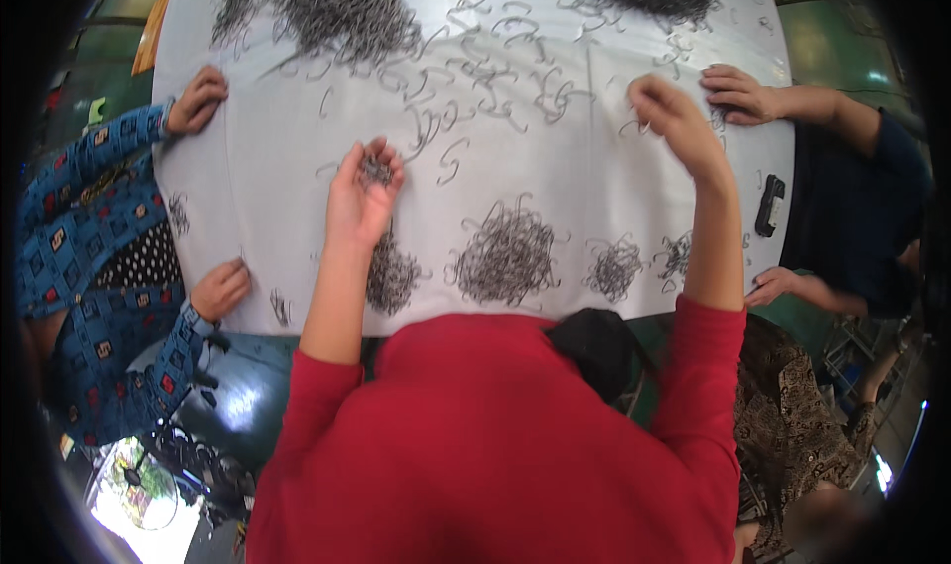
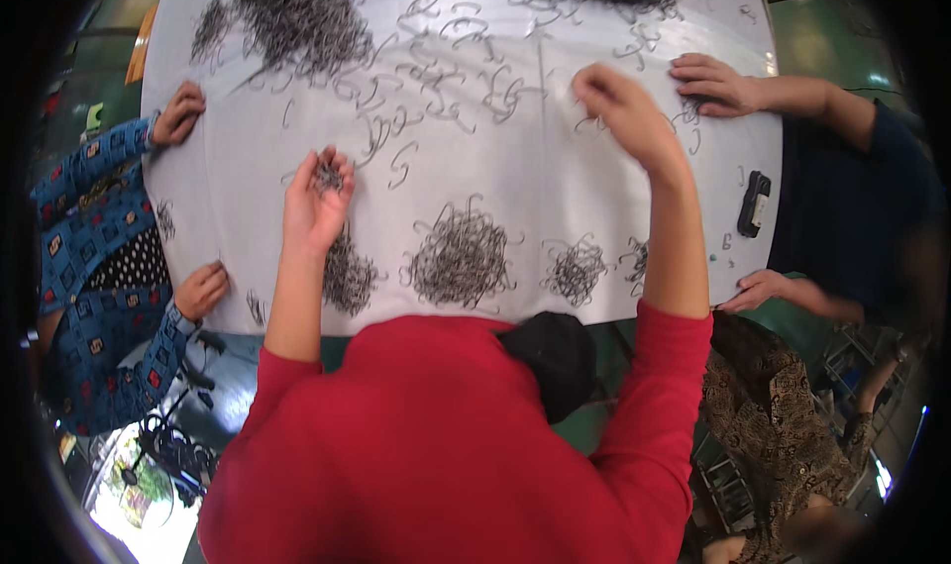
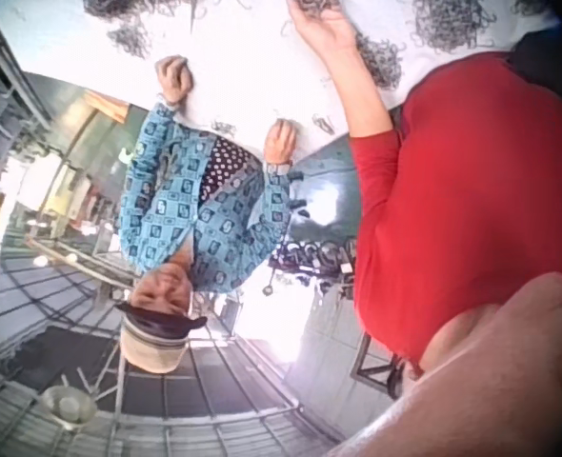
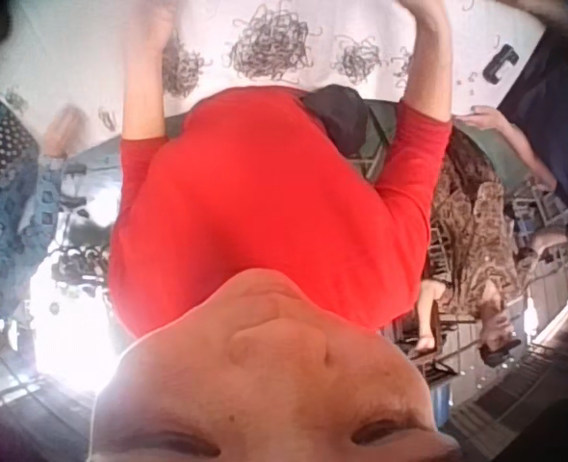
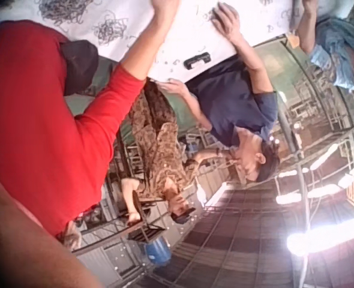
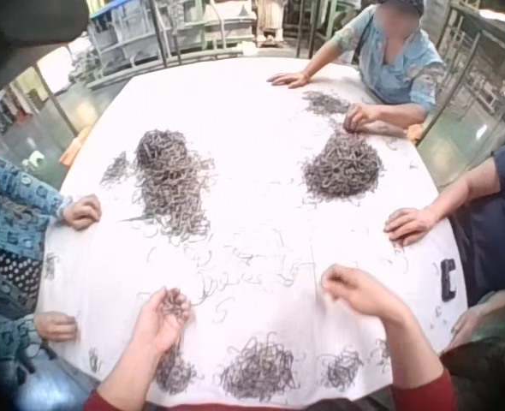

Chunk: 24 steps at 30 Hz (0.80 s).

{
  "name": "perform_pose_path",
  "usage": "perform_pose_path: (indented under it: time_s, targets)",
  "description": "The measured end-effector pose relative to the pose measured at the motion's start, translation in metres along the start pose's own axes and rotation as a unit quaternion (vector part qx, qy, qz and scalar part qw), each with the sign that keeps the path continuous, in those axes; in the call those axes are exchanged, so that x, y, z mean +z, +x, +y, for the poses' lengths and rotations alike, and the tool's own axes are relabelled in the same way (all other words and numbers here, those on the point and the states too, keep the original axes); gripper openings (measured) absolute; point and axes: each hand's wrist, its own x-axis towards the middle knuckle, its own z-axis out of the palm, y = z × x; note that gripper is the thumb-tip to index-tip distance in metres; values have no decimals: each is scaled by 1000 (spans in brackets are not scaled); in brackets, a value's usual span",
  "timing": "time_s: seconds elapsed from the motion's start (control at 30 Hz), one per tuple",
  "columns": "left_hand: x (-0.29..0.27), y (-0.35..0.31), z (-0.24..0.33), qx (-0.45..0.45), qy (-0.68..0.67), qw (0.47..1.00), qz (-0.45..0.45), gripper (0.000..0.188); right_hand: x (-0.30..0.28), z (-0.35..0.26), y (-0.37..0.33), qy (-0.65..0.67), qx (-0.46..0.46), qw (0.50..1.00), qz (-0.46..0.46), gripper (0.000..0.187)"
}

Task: The person sorts small metal wire pieces on a white sheet, picking them up and placing them into piles. Other people at the table also sort wires. The person occasionally gathers and redistributes the piles.

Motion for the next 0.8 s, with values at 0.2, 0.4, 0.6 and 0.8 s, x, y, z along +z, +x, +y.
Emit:
perform_pose_path:
  time_s: [0.2,0.4,0.6,0.8]
  targets:
    - [-2,6,-2,5,8,1000,-12,28,100,-32,-71,-47,24,986,-158,12]
    - [-2,7,-1,6,7,1000,-27,23,61,7,-63,-225,16,958,179,26]
    - [-2,7,-1,1,16,999,-35,26,38,27,-47,-324,39,920,218,28]
    - [-2,5,0,-1,18,1000,-20,25,-2,30,15,-328,4,868,374,22]
